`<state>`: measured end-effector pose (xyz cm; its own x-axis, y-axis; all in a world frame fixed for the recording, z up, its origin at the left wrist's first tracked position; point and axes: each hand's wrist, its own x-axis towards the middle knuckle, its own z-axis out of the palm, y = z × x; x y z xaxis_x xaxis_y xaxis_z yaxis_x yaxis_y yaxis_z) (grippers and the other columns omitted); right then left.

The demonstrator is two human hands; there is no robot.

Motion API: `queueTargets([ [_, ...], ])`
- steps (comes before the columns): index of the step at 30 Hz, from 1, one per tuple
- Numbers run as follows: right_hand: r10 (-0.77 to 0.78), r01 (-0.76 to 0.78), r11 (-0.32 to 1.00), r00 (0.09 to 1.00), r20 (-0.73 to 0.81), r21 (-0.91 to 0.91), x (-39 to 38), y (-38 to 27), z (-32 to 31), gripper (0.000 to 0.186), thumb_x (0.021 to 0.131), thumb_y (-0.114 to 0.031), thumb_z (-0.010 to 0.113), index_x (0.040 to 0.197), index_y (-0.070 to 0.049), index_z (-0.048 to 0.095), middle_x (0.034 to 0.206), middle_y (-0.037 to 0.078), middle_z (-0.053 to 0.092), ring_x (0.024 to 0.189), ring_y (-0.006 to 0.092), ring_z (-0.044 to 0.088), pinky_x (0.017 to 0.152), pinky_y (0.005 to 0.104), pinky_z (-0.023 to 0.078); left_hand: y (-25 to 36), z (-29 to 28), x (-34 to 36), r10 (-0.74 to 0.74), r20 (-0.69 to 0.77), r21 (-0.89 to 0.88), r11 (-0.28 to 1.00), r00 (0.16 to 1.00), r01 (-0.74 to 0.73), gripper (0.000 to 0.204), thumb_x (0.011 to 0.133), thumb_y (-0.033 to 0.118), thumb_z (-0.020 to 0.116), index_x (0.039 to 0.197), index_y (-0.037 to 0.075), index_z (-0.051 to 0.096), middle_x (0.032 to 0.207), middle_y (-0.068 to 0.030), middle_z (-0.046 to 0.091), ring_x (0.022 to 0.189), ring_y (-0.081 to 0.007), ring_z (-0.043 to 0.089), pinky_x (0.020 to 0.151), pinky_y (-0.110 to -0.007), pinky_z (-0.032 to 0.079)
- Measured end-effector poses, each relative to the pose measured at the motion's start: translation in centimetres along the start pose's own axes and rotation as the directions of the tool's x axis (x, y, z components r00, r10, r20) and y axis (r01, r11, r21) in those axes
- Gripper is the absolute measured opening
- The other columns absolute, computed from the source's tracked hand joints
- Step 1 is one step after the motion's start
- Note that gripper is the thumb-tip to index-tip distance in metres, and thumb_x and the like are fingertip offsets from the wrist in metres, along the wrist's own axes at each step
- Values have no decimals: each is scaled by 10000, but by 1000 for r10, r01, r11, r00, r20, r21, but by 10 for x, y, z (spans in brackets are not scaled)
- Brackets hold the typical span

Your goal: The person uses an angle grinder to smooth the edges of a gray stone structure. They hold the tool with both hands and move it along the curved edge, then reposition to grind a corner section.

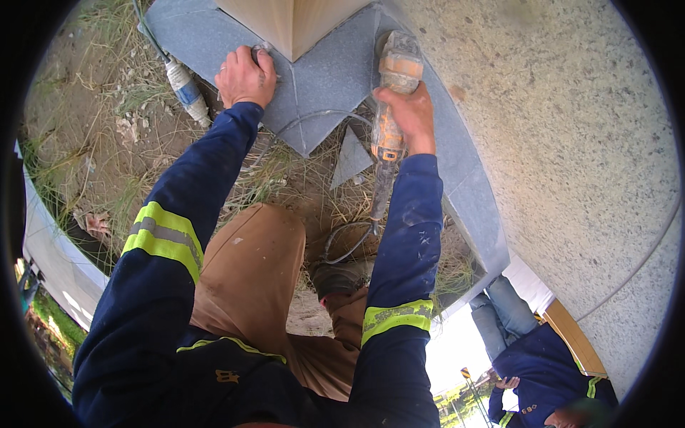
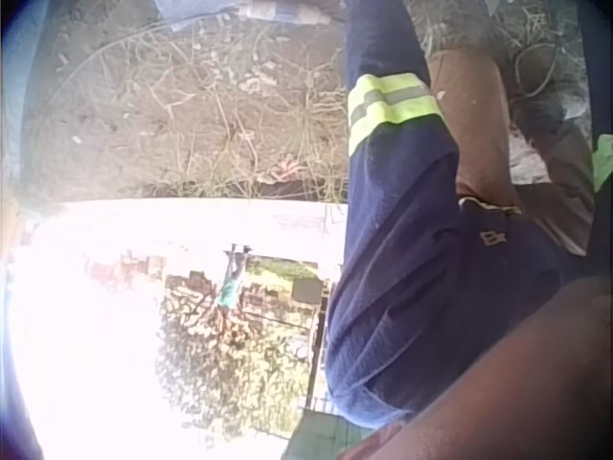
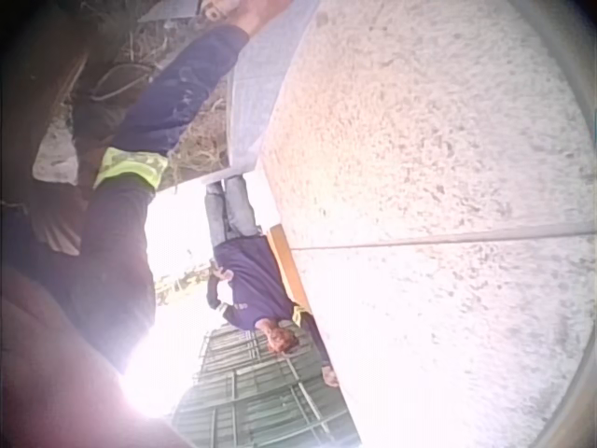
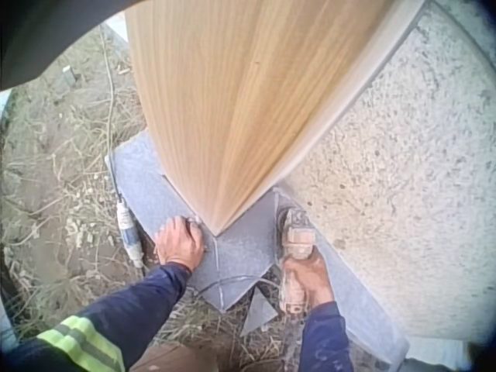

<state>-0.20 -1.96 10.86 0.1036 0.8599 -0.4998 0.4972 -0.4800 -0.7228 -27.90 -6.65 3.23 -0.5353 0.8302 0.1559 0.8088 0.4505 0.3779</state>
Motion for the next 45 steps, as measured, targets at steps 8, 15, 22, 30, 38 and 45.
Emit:
queueTargets([
  [8,4,-4,999,1000,-4,-38,2,-1,3,689,672,-199,846,1228,91,560,1104,236,682,961,311,703,828,403,569,-4,-1,0,1,-8,-2,1000,1000,-1,313,941,385,530,981,95,640,966,-137,659,943,-367,639,846,-514,467],
  [15,103,-100,975,995,-3,197,-58,-1,-7,610,742,-123,821,1250,61,539,1108,191,678,928,264,695,785,399,575,-7,0,2,25,-20,23,999,999,-25,310,940,376,531,972,88,642,946,-158,672,921,-386,648,814,-521,482],
  [22,326,-168,703,940,-103,691,-228,56,-49,522,823,-133,751,1259,50,531,1038,163,671,826,269,706,693,417,610,-11,19,6,66,-82,118,991,994,-56,384,904,455,539,945,91,654,920,-153,682,857,-400,673,732,-551,509],
  [30,335,29,261,935,-119,965,-455,69,-90,574,835,-243,741,1282,25,501,1010,209,673,797,328,719,656,436,622,-11,7,13,60,53,86,994,997,-64,655,884,674,510,1130,83,647,1109,-177,670,1015,-408,659,844,-556,510],
  [38,344,296,13,895,-283,955,-557,73,-94,508,919,-293,682,1284,9,500,1069,200,664,903,354,707,724,475,620,-49,29,51,303,388,30,940,870,-340,728,830,666,630,1275,90,607,1246,-216,610,1181,-412,584,975,-524,461],
  [45,194,382,-144,915,-353,913,-549,53,-88,471,940,-297,675,1269,-5,507,1086,178,661,922,336,703,758,473,614,-46,16,46,428,335,71,877,839,-476,691,831,562,715,1305,79,577,1233,-253,568,1139,-442,579,972,-522,459],
])
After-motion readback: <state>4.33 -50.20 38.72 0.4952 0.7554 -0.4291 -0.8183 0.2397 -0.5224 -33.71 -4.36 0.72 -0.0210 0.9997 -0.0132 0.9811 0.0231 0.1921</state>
